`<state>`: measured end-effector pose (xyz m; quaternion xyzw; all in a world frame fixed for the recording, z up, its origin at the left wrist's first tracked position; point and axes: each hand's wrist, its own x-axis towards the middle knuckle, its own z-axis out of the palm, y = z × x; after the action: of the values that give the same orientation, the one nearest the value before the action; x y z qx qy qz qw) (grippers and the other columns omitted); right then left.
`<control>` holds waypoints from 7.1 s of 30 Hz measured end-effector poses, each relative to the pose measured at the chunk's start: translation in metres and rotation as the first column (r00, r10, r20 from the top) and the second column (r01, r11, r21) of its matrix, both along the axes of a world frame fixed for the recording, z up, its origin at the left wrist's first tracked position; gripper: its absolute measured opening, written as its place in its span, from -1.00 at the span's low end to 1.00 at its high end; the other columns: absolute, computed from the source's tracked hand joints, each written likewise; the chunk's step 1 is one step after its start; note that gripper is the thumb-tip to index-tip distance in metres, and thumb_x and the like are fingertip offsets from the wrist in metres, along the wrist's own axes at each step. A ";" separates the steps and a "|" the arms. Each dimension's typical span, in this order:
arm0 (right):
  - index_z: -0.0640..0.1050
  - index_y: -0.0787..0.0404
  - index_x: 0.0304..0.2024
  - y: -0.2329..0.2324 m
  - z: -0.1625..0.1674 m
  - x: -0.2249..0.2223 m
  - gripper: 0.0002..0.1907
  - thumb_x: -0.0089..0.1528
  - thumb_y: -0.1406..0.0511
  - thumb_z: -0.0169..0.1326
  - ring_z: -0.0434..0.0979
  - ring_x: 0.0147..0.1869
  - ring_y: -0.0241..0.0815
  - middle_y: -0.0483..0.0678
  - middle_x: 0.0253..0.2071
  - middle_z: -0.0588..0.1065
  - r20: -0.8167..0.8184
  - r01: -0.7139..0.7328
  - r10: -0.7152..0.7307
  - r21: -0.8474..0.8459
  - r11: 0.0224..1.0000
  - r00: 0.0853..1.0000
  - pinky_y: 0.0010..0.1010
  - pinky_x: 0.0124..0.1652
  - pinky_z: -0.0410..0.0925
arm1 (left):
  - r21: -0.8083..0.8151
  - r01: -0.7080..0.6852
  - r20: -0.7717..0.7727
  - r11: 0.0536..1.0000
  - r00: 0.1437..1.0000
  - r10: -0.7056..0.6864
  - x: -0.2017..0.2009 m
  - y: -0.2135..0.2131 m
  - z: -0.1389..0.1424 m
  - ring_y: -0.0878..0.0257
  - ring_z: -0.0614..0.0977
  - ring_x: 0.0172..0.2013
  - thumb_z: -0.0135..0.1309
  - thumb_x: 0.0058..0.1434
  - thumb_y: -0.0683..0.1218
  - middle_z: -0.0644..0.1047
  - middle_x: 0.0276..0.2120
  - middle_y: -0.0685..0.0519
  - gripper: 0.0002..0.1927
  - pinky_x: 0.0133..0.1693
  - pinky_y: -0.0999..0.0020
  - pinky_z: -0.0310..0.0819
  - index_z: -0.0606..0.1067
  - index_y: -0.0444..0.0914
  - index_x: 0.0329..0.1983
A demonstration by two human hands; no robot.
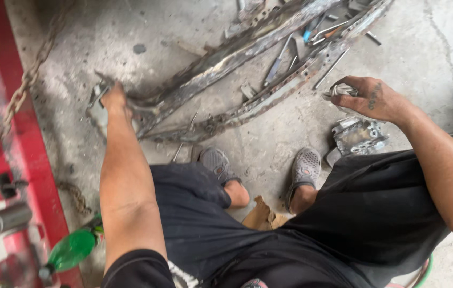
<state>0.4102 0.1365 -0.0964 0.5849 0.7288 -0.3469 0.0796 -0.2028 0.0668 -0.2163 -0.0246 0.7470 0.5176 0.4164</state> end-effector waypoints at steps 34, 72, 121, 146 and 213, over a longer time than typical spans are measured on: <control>0.67 0.38 -0.32 0.198 -0.140 -0.048 -0.79 0.17 0.39 0.04 0.45 -0.49 -0.07 0.12 -0.43 0.52 -0.614 0.710 -0.744 -0.398 0.581 0.264 -0.19 -0.51 0.30 | 0.209 -0.240 0.004 0.948 0.970 0.245 0.104 -0.058 -0.009 -0.19 0.65 -0.20 -0.15 0.18 -0.42 0.31 0.22 -0.21 -0.05 -0.39 -0.12 0.65 -0.23 0.03 0.50; 0.49 0.40 -0.23 -0.210 0.056 -0.056 -0.84 0.13 0.52 0.14 0.60 -0.28 -0.10 0.02 -0.32 0.53 -0.760 0.445 -0.487 -0.648 0.618 -0.430 -0.27 -0.22 0.50 | 0.811 -0.145 -0.105 0.567 0.917 0.384 0.051 -0.331 0.190 0.02 0.55 0.15 0.06 0.07 -0.44 0.42 0.25 -0.07 -0.10 0.06 -0.03 0.56 0.11 -0.18 0.49; 0.55 0.36 -0.15 0.003 0.171 -0.287 -0.78 0.13 0.49 0.13 0.65 -0.07 0.00 0.07 -0.17 0.58 -0.843 0.142 -0.272 -0.374 0.916 -0.464 -0.16 0.08 0.54 | 0.988 0.089 -0.124 0.125 0.945 0.301 -0.105 -0.154 0.364 -0.11 0.67 -0.08 0.02 0.21 -0.39 0.56 0.00 -0.27 -0.26 -0.14 -0.01 0.66 0.17 -0.36 0.49; 0.42 0.57 -0.07 -0.029 0.191 -0.243 -0.44 0.27 0.12 0.18 0.58 -0.12 -0.18 0.13 -0.16 0.55 -0.957 0.304 -0.280 -0.289 0.908 -0.071 -0.35 -0.25 0.51 | 0.936 0.310 -0.271 0.167 0.937 -0.218 0.166 -0.069 0.309 -0.12 0.59 0.13 -0.15 0.57 0.05 0.48 0.19 -0.17 -0.56 -0.01 -0.14 0.51 0.28 -0.35 0.32; 0.65 0.19 0.18 0.009 0.007 -0.060 -0.46 0.22 0.07 0.23 0.74 -0.11 0.03 0.14 -0.18 0.67 0.164 0.115 -0.136 0.127 0.985 0.977 -0.16 -0.05 0.53 | 0.997 0.075 -0.075 -0.011 0.991 -0.107 0.205 0.015 0.237 0.34 0.48 -0.25 -0.10 0.61 0.20 0.26 -0.31 0.19 -0.51 -0.05 0.09 0.69 0.29 -0.35 -0.09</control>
<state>0.3506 0.1452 -0.0894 0.6613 0.6997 -0.2563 0.0860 0.0022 0.0819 0.0207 0.3198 0.1557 0.8656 0.3523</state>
